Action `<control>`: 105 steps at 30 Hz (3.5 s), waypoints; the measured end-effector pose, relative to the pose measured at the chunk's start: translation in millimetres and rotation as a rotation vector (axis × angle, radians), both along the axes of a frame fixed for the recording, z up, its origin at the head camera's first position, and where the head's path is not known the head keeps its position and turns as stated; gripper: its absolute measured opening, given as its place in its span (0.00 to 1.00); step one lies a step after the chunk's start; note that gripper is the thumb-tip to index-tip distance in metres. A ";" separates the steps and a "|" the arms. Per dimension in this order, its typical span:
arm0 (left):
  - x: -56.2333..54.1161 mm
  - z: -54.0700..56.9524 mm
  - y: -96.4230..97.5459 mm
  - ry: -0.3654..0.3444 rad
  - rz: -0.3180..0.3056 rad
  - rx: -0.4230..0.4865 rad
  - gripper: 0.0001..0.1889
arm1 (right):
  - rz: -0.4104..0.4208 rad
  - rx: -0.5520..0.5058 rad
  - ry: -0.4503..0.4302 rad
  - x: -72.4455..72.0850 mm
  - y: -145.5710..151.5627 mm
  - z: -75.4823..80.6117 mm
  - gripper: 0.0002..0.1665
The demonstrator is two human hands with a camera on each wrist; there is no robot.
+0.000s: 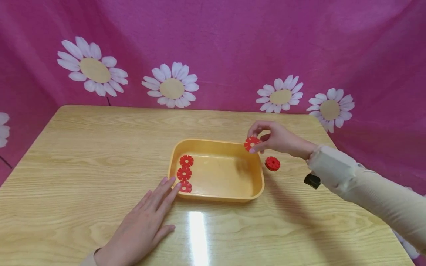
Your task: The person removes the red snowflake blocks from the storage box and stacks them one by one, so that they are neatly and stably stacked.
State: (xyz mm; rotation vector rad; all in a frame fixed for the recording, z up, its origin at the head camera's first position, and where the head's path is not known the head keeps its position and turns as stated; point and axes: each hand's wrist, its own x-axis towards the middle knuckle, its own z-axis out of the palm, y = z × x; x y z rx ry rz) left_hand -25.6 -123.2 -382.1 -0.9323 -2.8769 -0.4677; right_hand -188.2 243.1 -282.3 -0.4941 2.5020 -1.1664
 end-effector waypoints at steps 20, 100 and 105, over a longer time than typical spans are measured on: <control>0.3 -1.0 0.3 0.024 -0.016 0.021 0.47 | -0.211 0.067 -0.107 11.0 86.1 -68.6 0.22; -0.6 -1.9 0.0 0.014 -0.008 0.024 0.46 | 0.435 0.031 0.181 32.4 -151.4 -99.1 0.17; -0.2 -1.9 -0.5 0.007 -0.007 0.024 0.46 | 0.440 0.004 0.181 32.3 -151.9 -99.8 0.17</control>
